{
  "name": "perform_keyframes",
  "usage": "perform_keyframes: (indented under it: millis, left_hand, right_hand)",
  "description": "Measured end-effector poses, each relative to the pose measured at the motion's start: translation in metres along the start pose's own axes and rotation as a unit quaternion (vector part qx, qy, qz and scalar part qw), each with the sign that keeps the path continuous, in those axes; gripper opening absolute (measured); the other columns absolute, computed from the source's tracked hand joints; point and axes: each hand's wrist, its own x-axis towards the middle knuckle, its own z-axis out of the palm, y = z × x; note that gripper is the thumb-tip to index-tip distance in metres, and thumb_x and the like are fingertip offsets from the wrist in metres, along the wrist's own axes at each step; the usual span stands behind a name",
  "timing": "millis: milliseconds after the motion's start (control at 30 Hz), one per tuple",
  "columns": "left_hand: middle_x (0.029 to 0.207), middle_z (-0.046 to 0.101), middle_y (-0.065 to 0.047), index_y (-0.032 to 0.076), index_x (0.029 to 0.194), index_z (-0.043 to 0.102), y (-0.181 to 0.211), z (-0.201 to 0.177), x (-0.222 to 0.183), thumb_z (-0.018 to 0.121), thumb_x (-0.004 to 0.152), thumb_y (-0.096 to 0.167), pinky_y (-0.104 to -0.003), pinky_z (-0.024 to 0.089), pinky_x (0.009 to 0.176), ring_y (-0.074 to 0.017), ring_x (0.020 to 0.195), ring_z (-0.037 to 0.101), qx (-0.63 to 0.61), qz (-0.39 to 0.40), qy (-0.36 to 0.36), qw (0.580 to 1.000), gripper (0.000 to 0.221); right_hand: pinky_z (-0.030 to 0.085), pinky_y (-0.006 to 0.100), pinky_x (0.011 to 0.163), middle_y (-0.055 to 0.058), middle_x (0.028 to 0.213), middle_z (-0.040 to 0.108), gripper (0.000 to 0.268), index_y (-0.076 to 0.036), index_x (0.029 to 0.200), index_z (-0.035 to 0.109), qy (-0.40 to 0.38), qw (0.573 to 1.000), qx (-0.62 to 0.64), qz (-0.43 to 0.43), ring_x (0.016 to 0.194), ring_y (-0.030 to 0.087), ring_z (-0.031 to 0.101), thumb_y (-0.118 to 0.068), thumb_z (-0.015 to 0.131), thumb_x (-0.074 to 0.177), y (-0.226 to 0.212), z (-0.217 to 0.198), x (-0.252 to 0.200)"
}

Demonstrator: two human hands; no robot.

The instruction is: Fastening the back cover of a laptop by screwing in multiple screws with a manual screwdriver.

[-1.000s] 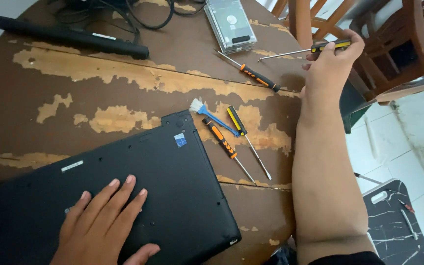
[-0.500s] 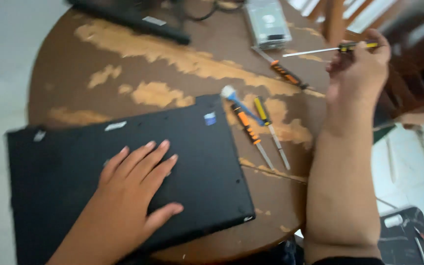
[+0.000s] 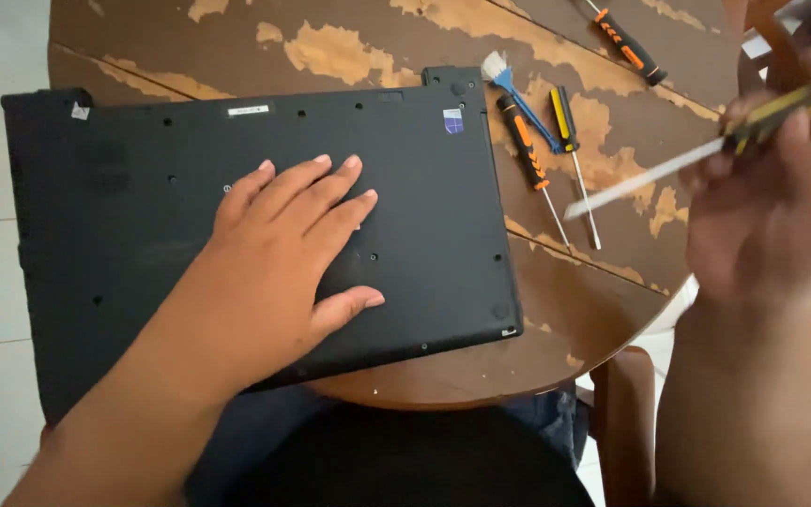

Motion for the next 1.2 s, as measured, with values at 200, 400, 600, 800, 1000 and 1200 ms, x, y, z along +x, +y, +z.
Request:
perform_keyframes:
  millis: [200, 400, 600, 800, 1000, 1200]
  left_hand:
    - [0.16, 0.047, -0.011, 0.01, 0.147, 0.055, 0.002, -0.001, 0.001, 0.067, 0.088, 0.059, -0.053, 0.023, 0.121, -0.0298, 0.148, 0.037, -0.012, 0.002, 0.0, 1.0, 0.077]
    - [0.165, 0.035, -0.01, 0.013, 0.154, 0.044, -0.002, 0.002, 0.001, 0.065, 0.076, 0.085, -0.053, 0.015, 0.121, -0.0303, 0.15, 0.029, 0.009, 0.016, -0.029, 0.999, 0.108]
    - [0.166, 0.033, -0.013, 0.01, 0.152, 0.045, 0.003, -0.001, 0.006, 0.076, 0.068, 0.083, -0.055, 0.012, 0.121, -0.032, 0.151, 0.026, -0.02, -0.001, -0.055, 0.998, 0.115]
    - [0.164, 0.035, -0.016, 0.006, 0.151, 0.046, 0.005, -0.004, 0.007, 0.077, 0.067, 0.081, -0.055, 0.013, 0.122, -0.0341, 0.151, 0.027, -0.026, 0.006, -0.06, 0.998, 0.117]
    - [0.163, 0.036, -0.017, 0.004, 0.149, 0.047, 0.006, -0.005, 0.008, 0.08, 0.066, 0.08, -0.057, 0.014, 0.121, -0.0345, 0.151, 0.028, -0.028, 0.004, -0.056, 0.998, 0.117]
    - [0.162, 0.038, -0.016, 0.006, 0.149, 0.049, 0.004, -0.003, 0.007, 0.08, 0.062, 0.082, -0.056, 0.017, 0.12, -0.0343, 0.149, 0.031, -0.018, 0.005, -0.045, 0.999, 0.12]
  right_hand:
    - [0.045, 0.029, 0.065, 0.011, 0.101, 0.063, 0.052, -0.019, 0.139, 0.054, 0.062, 0.997, 0.048, 0.02, 0.09, 0.02, 0.061, -0.024, 0.072, 0.091, -0.003, 0.018, -0.047]
    - [0.037, 0.021, 0.062, 0.018, 0.094, 0.061, 0.045, -0.016, 0.137, 0.048, -0.013, 0.999, 0.033, 0.032, 0.08, 0.018, 0.054, -0.021, 0.066, 0.096, 0.015, 0.017, -0.051]
    - [0.038, 0.019, 0.066, 0.009, 0.093, 0.059, 0.047, -0.01, 0.137, 0.048, 0.016, 0.999, -0.004, -0.03, 0.09, 0.015, 0.062, -0.024, 0.066, 0.095, 0.025, 0.021, -0.069]
    - [0.049, 0.025, 0.083, 0.017, 0.099, 0.059, 0.051, -0.01, 0.144, 0.041, 0.008, 0.996, -0.077, -0.05, 0.09, 0.021, 0.061, -0.029, 0.061, 0.101, 0.025, 0.021, -0.073]
    - [0.055, 0.028, 0.084, 0.012, 0.124, 0.054, 0.054, -0.005, 0.151, 0.041, 0.023, 0.989, -0.122, -0.078, 0.097, 0.022, 0.063, -0.025, 0.057, 0.104, 0.034, 0.011, -0.082]
    - [0.049, 0.025, 0.099, 0.013, 0.116, 0.058, 0.061, -0.008, 0.162, 0.038, 0.03, 0.985, -0.157, -0.067, 0.109, 0.019, 0.06, -0.032, 0.052, 0.108, 0.033, 0.003, -0.095]
